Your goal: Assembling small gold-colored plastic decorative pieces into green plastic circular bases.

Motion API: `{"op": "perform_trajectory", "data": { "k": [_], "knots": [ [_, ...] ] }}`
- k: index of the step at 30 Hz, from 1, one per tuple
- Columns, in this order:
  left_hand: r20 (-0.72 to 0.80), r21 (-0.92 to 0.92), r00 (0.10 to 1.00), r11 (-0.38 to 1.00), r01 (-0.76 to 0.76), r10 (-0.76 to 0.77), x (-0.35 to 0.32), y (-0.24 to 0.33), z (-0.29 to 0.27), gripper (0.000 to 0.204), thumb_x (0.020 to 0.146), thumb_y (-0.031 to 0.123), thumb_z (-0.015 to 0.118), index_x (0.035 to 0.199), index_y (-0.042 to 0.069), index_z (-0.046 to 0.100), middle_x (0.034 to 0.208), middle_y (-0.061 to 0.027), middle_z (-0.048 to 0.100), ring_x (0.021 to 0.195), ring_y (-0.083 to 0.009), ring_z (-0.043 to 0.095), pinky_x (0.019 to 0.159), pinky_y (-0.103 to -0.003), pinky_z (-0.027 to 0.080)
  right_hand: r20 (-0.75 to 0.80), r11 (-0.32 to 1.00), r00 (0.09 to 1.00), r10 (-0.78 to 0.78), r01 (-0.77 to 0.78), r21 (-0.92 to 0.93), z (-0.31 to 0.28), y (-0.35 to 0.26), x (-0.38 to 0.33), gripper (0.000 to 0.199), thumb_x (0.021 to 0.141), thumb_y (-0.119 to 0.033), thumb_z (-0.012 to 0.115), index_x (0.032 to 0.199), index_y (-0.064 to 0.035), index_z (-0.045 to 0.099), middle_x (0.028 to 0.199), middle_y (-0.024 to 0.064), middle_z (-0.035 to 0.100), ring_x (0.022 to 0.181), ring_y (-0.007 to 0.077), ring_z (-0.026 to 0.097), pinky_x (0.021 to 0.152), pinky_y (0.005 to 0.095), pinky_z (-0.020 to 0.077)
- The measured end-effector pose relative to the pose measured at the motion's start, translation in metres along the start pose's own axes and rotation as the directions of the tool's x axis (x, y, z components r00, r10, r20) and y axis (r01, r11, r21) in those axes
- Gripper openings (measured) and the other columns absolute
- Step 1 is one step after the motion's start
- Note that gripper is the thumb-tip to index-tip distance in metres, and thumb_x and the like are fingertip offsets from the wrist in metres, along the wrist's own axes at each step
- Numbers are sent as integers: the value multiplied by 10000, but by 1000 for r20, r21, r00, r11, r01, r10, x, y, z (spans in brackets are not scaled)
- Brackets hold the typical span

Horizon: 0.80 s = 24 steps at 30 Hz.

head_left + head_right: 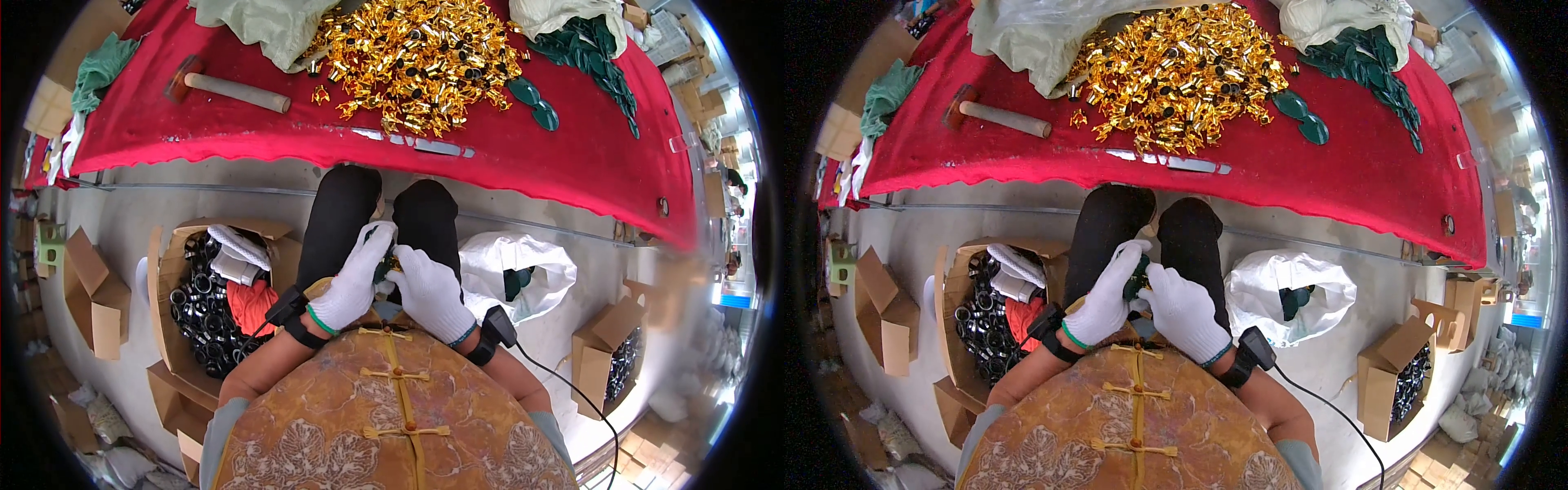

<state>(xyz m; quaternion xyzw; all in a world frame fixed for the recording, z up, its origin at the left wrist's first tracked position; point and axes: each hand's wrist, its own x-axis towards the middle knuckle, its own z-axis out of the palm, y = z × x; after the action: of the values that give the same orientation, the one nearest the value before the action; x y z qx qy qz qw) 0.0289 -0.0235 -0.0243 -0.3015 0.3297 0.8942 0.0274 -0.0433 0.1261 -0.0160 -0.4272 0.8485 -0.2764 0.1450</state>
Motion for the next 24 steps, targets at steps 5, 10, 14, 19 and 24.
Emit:
{"op": "perform_trajectory", "data": {
  "k": [5,10,14,19,24],
  "knots": [
    [35,221,964,939,-264,262,-8,-11,3,319,1075,297,566,1344,135,510,1053,-2,555,871,-99,581,690,-291,497,303,440,862,407,-476,762,-19,-27,8,216,1027,-230,584,957,-25,595,718,39,576,509,196,594,459,352,499],
    [386,735,761,325,-595,521,-10,4,7,505,930,138,727,1363,42,484,1094,-147,578,947,-280,632,847,-375,531,783,-674,619,-65,-605,423,-6,16,10,289,1024,-254,503,838,-64,617,592,16,503,409,151,468,362,289,411],
    [406,744,765,306,-595,501,-7,-7,-3,488,919,102,728,1343,36,495,1127,-185,570,999,-325,630,870,-388,525,697,-308,698,164,-635,709,-5,6,12,260,1024,-239,553,885,-41,646,629,28,568,455,166,545,423,305,456],
    [329,641,772,472,-605,544,-3,-17,-5,442,961,65,663,1357,63,467,1085,-128,561,914,-221,610,806,-350,529,436,214,830,348,-523,825,-13,-12,16,235,1021,-199,579,968,10,671,665,46,626,539,173,644,529,334,537],
    [125,447,886,772,-453,447,3,-10,-2,319,1071,131,502,1381,126,429,1019,-24,525,770,-69,541,599,-239,454,-82,839,974,210,-136,527,13,-6,9,200,951,-153,657,1105,-27,645,796,136,653,700,279,700,619,396,547]
  ]
}}
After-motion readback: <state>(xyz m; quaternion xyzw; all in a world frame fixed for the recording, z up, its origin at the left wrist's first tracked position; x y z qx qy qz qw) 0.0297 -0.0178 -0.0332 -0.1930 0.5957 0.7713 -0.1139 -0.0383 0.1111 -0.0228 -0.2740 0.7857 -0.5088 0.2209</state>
